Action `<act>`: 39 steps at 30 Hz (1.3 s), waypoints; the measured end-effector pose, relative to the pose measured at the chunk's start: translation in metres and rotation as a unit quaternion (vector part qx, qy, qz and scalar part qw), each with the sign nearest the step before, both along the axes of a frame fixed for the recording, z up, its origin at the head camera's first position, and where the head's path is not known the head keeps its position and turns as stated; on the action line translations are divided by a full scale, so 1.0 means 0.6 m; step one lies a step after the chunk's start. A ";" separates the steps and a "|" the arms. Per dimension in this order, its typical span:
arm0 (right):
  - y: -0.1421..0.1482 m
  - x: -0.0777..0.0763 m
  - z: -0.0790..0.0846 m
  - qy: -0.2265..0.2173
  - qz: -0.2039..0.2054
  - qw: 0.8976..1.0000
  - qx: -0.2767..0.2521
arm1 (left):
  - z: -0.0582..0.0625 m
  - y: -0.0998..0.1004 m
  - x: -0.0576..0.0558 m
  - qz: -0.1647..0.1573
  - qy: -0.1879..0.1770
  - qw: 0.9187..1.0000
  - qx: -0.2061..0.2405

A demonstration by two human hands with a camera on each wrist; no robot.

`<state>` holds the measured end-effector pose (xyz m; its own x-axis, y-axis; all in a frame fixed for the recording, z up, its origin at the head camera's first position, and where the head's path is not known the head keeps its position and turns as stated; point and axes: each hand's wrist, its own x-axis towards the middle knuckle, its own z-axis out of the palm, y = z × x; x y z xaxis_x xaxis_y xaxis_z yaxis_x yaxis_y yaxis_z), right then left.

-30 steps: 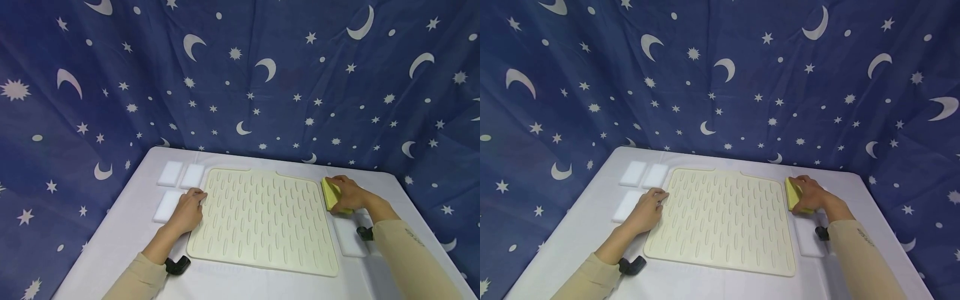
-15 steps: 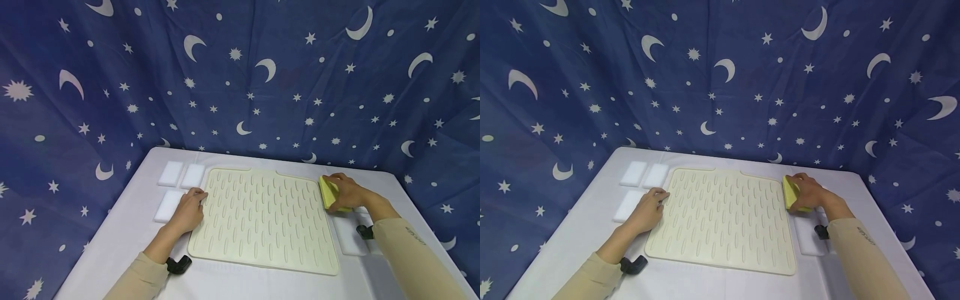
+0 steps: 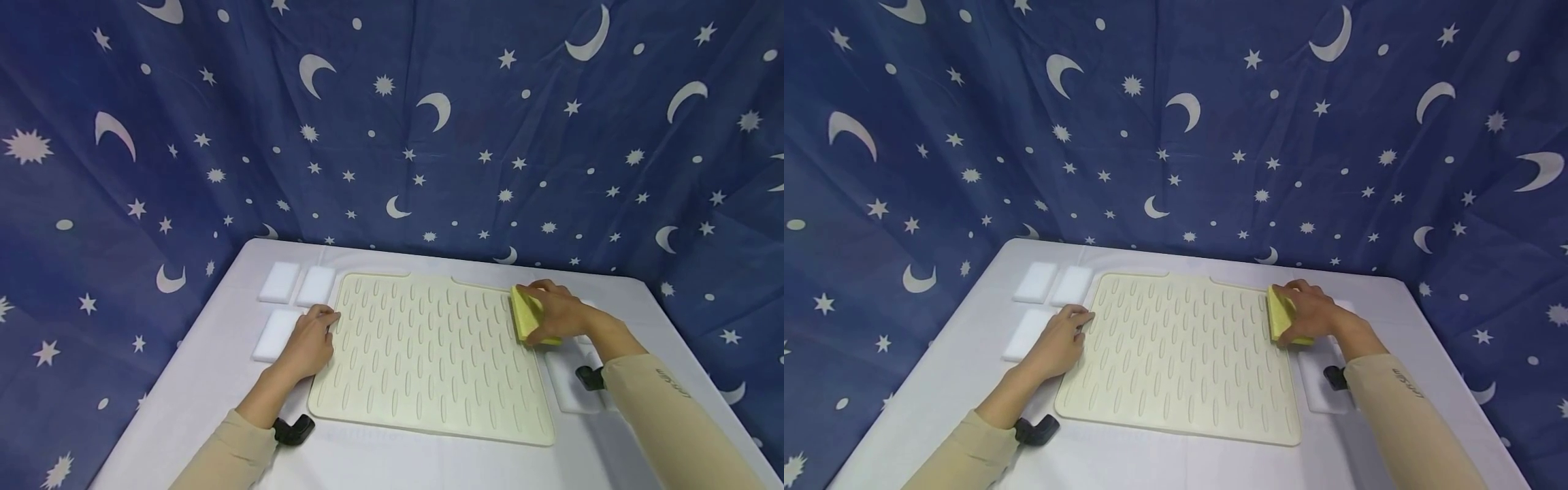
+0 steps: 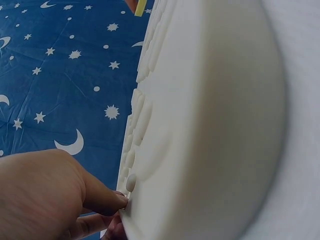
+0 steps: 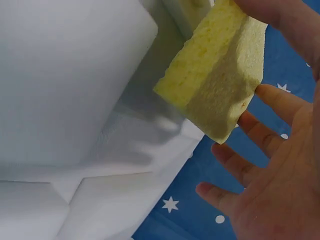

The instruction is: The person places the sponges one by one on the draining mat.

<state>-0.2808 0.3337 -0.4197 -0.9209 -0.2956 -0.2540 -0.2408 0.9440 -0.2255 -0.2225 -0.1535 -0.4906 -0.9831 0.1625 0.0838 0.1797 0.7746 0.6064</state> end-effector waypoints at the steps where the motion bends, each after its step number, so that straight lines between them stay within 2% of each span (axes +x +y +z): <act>1: -0.002 0.001 0.000 0.000 0.000 1.000 0.002 | 0.000 0.000 0.000 0.000 -0.001 1.000 0.000; 39: -0.064 -0.002 -0.011 0.011 0.030 0.999 -0.003 | 0.003 0.000 -0.001 -0.003 -0.004 1.000 -0.009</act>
<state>-0.2817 0.2951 -0.4261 -0.9069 -0.3516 -0.2321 -0.3016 0.9265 -0.2251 -0.2232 -0.1535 -0.4887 -0.9829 0.1694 0.0728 0.1792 0.7848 0.5933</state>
